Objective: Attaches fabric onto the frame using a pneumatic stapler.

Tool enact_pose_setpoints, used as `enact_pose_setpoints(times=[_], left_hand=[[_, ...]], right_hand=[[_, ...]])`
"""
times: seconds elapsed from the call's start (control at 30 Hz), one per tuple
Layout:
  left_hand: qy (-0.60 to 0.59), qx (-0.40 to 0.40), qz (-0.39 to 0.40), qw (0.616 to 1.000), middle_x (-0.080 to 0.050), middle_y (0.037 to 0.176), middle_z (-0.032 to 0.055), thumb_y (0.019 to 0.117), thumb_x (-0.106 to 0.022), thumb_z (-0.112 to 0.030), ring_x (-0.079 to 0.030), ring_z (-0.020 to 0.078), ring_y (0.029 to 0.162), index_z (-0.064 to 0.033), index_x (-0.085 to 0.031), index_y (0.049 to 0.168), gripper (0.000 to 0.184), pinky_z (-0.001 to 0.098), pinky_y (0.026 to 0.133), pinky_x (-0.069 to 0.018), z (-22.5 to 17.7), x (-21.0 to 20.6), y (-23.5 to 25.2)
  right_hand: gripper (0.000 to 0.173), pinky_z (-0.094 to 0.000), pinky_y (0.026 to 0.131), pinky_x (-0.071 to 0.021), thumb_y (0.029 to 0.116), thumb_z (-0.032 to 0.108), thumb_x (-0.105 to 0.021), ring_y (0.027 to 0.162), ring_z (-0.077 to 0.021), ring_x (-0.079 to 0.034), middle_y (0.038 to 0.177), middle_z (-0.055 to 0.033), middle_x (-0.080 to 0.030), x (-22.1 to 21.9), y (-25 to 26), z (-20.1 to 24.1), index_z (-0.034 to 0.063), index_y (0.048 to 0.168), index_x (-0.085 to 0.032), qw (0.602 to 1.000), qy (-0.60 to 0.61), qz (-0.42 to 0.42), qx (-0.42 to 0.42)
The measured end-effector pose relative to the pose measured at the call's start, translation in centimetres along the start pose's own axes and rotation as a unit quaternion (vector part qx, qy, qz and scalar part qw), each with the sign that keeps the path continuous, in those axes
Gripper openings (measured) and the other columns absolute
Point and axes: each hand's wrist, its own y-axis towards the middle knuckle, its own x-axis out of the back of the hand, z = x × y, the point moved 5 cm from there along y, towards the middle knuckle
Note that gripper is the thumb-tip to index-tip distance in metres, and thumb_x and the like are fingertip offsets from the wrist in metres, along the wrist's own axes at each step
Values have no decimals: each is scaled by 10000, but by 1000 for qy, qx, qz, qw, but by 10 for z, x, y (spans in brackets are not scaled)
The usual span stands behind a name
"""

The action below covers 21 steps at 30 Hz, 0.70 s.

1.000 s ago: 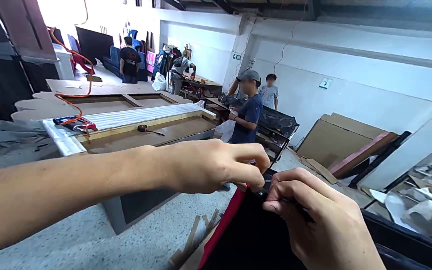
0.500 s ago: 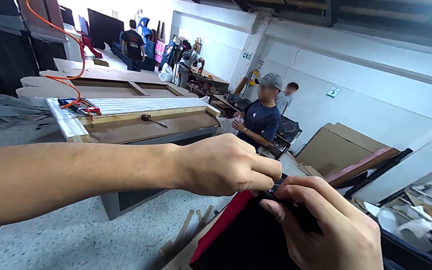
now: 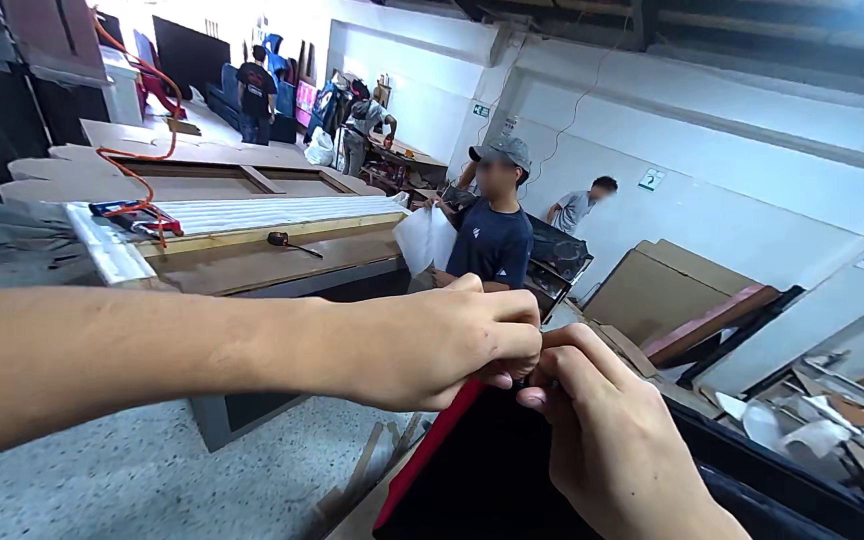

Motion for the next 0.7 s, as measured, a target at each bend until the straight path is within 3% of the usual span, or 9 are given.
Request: enact_pose_setpoints(times=[0.1, 0.17, 0.27, 0.33, 0.4, 0.43, 0.53, 0.63, 0.7], left_hand=[[-3, -18, -56, 998, -652, 1139, -3, 1009, -643, -297, -616, 121, 1042, -133, -686, 1071, 181, 299, 827, -498, 0, -7, -7], [10, -18, -85, 996, -678, 1143, 4, 1025, -624, -260, -635, 118, 1032, -121, -712, 1030, 165, 282, 814, -515, -2, -9, -10], [134, -27, -100, 986, -713, 1104, 49, 1020, -542, -127, -660, 148, 913, -80, -721, 935, 204, 304, 709, -488, -16, -8, -6], [208, -42, -89, 973, -688, 995, 82, 1014, -512, -80, -607, 181, 775, -39, -715, 914, 229, 332, 628, -432, -26, -7, 0], [216, -32, -69, 973, -648, 919, 86, 1011, -527, -109, -610, 199, 759, -38, -682, 888, 210, 335, 609, -453, -25, -5, 3], [197, -22, -60, 978, -639, 899, 77, 994, -565, -141, -620, 195, 762, -48, -673, 881, 182, 328, 607, -479, -22, -3, 4], [121, 6, -41, 992, -607, 864, 21, 911, -658, -185, -609, 143, 768, -88, -653, 878, 103, 289, 617, -494, -17, 1, 3], [79, 15, -57, 995, -615, 885, -5, 850, -665, -178, -616, 102, 776, -108, -650, 851, 71, 261, 616, -516, -14, 4, 3], [92, 21, -57, 994, -639, 889, 0, 859, -640, -197, -611, 121, 771, -114, -650, 839, 85, 297, 611, -486, -10, 7, 4]], right_hand=[[146, -249, 514, -511, 1014, 243, -560, 738, -63, -621, 1073, 14, -606, -3, 0, -3, 165, 895, -590, 1000, 9, 10, -11], [135, -260, 537, -533, 1002, 223, -573, 785, -84, -634, 1143, -10, -593, -3, 2, -4, 160, 885, -591, 1000, 19, 14, -12], [134, -225, 587, -549, 994, 212, -585, 804, -55, -623, 1121, -5, -595, 2, 6, -4, 154, 875, -607, 999, 47, 14, -8], [141, -184, 606, -546, 973, 263, -642, 785, -12, -610, 1083, 20, -619, 9, 6, -5, 154, 883, -640, 996, 85, 24, -13], [222, -186, 672, -576, 951, 378, -708, 839, 1, -639, 1089, 44, -645, 14, 1, -6, 162, 990, -668, 994, 93, 50, -19], [234, -189, 668, -565, 950, 382, -707, 830, -1, -636, 1069, 45, -653, 16, -2, -5, 159, 1004, -663, 995, 82, 45, -20], [179, -171, 556, -501, 975, 305, -655, 699, 5, -586, 925, 51, -643, 19, -6, 5, 155, 876, -653, 998, 46, -6, -45], [141, -187, 518, -448, 936, 250, -620, 646, -2, -530, 833, 84, -581, 18, -1, 12, 181, 814, -614, 996, 35, -4, -84], [106, -213, 499, -442, 897, 243, -614, 610, -22, -515, 769, 87, -540, 16, 7, 11, 193, 807, -590, 992, 43, 29, -112]])
